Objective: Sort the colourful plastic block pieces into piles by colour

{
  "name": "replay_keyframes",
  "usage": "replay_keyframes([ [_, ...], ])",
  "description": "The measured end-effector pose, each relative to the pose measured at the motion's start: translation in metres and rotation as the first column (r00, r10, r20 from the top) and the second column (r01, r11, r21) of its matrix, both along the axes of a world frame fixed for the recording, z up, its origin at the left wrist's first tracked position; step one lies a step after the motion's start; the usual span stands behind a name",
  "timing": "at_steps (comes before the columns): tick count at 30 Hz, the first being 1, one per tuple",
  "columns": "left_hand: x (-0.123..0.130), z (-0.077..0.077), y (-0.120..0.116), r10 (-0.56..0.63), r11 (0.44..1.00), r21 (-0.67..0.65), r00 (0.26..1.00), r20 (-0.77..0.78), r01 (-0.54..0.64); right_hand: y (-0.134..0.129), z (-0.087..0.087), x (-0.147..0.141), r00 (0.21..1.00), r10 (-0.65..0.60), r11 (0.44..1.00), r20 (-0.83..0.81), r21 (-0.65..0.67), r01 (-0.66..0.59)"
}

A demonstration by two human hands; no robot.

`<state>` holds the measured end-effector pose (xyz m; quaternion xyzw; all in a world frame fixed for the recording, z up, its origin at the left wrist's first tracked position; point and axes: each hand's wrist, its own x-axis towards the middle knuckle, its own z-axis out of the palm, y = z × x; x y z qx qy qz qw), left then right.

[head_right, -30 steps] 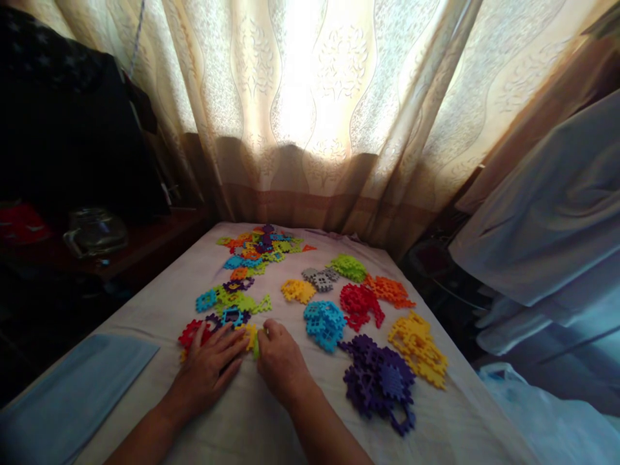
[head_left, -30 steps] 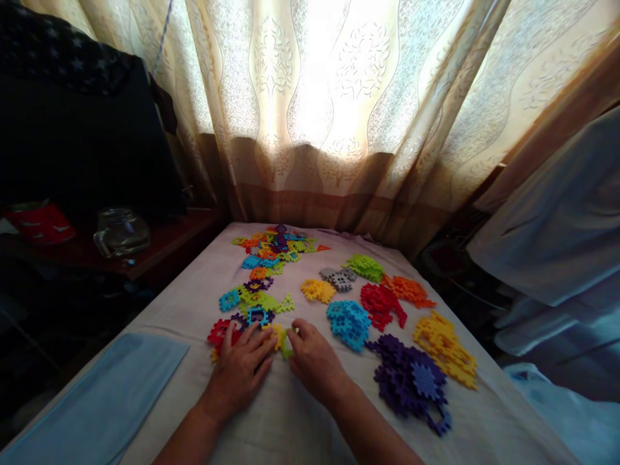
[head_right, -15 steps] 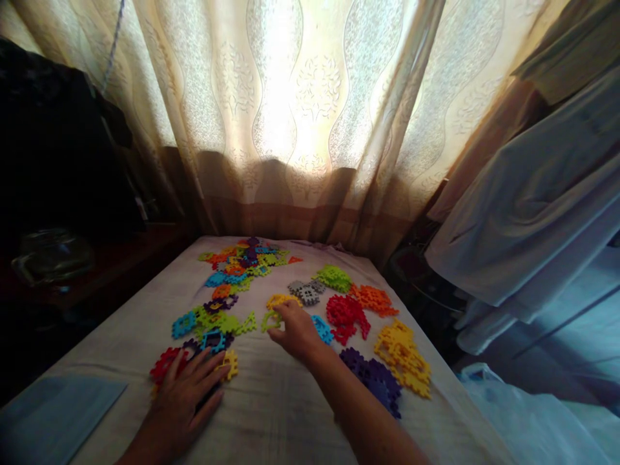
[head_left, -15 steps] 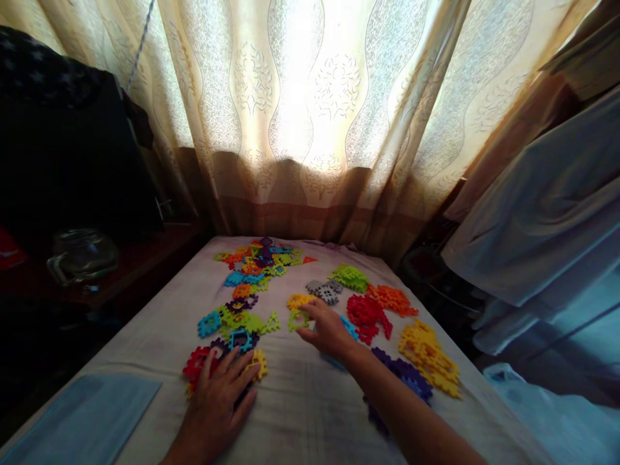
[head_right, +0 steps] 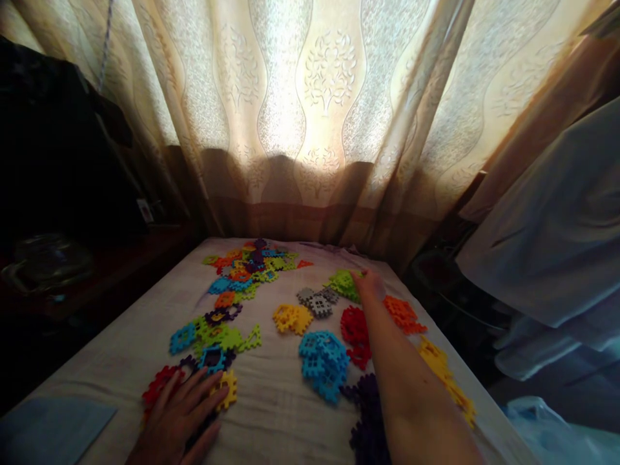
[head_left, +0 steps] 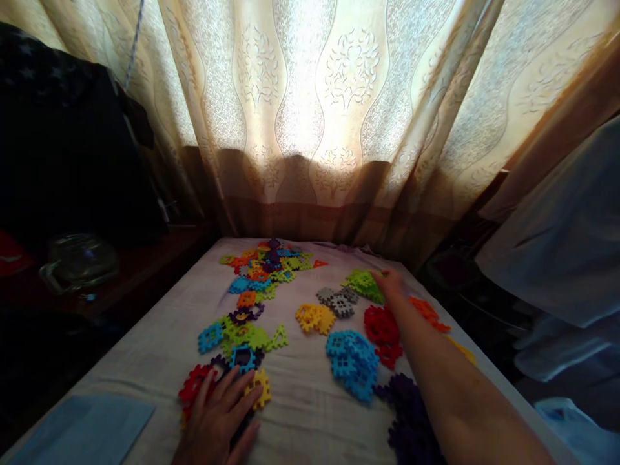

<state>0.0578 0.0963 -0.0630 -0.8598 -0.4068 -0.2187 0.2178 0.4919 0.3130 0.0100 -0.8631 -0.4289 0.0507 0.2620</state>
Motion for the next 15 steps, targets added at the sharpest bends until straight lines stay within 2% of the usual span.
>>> replay_keyframes([
  [5,0.003,0.003,-0.002,0.016,1.000,-0.026,1.000,-0.014,-0.016,0.013,-0.017,0.011,1.000,0.009,0.999,0.026,-0.031,-0.008],
  [9,0.004,0.001,-0.005,0.036,0.994,-0.100,0.999,0.022,-0.034,0.008,-0.017,0.013,0.994,0.058,0.998,0.097,-0.023,-0.056],
  [12,0.004,0.000,-0.007,0.050,0.987,-0.155,0.997,0.050,-0.042,-0.005,-0.008,-0.001,0.984,0.105,0.994,0.142,0.003,-0.106],
  [15,0.005,-0.001,-0.008,0.059,0.981,-0.190,0.995,0.085,-0.042,-0.024,0.000,-0.036,0.947,0.253,0.964,0.199,0.034,-0.264],
])
